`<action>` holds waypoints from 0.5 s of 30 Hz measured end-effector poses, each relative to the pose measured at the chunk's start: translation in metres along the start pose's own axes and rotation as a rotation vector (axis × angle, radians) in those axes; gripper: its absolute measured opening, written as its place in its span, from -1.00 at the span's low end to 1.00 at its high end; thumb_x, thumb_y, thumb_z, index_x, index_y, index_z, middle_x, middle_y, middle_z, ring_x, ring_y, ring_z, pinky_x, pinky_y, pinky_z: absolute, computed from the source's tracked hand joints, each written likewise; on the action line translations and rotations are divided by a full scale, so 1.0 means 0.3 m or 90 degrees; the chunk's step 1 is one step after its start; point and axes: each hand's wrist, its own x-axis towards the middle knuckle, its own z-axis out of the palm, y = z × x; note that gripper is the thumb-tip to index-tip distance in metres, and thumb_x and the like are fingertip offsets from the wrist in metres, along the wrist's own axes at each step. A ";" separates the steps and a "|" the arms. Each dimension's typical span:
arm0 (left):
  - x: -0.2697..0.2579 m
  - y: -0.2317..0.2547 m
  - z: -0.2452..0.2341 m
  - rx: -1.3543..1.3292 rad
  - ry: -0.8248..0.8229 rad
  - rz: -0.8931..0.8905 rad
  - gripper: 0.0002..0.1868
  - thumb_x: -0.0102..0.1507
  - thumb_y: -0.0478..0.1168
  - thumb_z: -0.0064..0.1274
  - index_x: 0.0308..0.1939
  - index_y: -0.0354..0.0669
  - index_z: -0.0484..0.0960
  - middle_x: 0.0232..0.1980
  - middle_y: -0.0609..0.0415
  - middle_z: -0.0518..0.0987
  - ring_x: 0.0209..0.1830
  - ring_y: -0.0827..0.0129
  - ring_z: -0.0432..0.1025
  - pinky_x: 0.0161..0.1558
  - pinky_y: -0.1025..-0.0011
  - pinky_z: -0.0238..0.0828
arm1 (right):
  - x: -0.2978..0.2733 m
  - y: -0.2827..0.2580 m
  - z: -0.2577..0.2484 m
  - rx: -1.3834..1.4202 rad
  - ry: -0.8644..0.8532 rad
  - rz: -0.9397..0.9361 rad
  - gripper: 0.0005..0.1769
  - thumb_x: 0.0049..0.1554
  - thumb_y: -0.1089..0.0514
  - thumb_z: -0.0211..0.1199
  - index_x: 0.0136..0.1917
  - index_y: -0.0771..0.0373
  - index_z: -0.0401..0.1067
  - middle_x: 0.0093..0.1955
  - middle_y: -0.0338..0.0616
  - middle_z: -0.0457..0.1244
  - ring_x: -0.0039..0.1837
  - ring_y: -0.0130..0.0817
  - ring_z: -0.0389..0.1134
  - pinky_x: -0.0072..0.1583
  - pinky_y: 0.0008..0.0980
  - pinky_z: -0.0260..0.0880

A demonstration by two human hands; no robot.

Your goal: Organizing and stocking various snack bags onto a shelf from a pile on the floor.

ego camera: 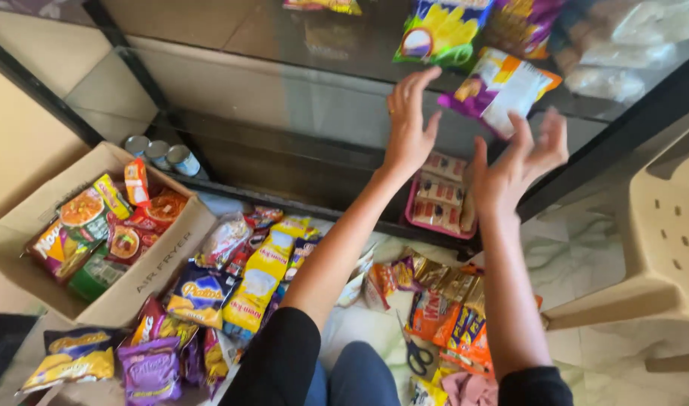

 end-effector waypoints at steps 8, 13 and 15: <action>0.240 -0.048 0.008 0.083 -0.020 0.103 0.05 -0.04 -0.15 0.49 0.45 0.13 0.22 0.42 -0.16 0.23 0.47 -0.12 0.15 0.42 -0.05 0.05 | 0.423 0.241 -0.007 0.000 -0.232 0.049 -0.60 0.23 0.27 0.38 0.32 0.06 0.46 0.25 -0.10 0.35 0.32 -0.05 0.30 0.36 -0.03 0.25; 0.359 -0.170 0.074 0.281 -0.065 0.009 0.20 -0.07 0.17 0.51 0.53 0.39 0.09 0.52 -0.43 0.03 0.39 -0.29 0.13 0.36 -0.11 0.10 | 0.544 0.407 0.115 0.026 -0.322 0.082 -0.61 0.21 0.18 0.46 0.29 0.04 0.50 0.16 0.02 0.35 0.24 -0.03 0.37 0.23 -0.18 0.35; 0.383 -0.244 0.114 0.305 -0.171 -0.121 0.41 -0.14 0.49 0.43 0.58 0.27 -0.11 0.49 -0.62 0.01 0.35 -0.43 0.07 0.27 -0.19 0.07 | 0.519 0.523 0.185 -0.098 -0.155 -0.047 -0.62 0.19 0.36 0.39 0.27 0.16 0.52 0.18 0.14 0.28 0.27 0.12 0.27 0.25 -0.04 0.32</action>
